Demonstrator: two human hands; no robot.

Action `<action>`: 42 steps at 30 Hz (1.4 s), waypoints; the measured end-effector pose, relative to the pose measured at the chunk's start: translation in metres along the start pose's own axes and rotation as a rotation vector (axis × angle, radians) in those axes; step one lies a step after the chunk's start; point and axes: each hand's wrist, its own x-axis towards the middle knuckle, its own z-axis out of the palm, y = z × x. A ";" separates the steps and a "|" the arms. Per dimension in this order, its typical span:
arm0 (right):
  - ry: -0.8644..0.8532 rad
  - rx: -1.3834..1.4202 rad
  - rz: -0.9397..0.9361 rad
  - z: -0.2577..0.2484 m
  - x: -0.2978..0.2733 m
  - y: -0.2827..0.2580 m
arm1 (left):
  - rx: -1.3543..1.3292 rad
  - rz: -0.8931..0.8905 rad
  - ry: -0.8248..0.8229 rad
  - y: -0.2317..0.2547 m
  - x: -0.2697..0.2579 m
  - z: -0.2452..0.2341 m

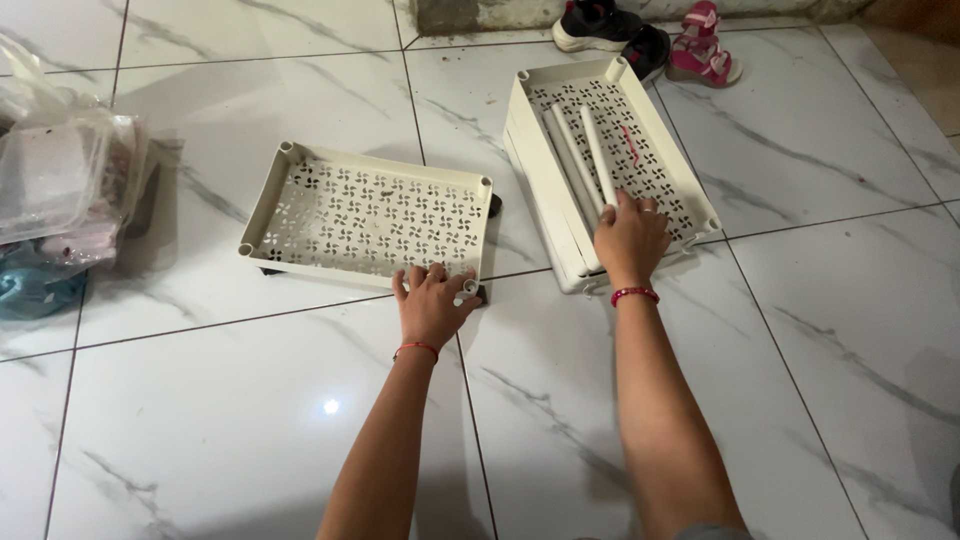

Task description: The person assembles a white plastic storage rack by inserting four vertical poles into the corners of a perforated base tray. They then place a second perforated tray on top of the poles to complete the structure.

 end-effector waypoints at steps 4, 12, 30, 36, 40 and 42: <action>-0.047 -0.096 -0.028 0.007 0.006 0.005 | -0.013 -0.010 -0.022 0.000 0.000 0.000; 0.162 -0.042 -0.047 0.010 -0.003 0.002 | -0.016 0.021 -0.014 0.000 0.001 0.000; -0.124 0.511 -0.335 0.038 -0.059 -0.102 | -0.180 0.078 0.027 -0.016 -0.006 -0.001; -0.306 0.572 -0.234 0.080 -0.092 -0.106 | -0.320 0.140 0.176 -0.030 -0.014 -0.003; -0.409 0.616 -0.033 0.089 -0.102 -0.110 | -0.358 -0.026 0.459 -0.030 -0.019 -0.006; -0.518 0.631 0.117 0.094 -0.104 -0.110 | -0.250 -0.162 0.633 -0.031 -0.022 -0.001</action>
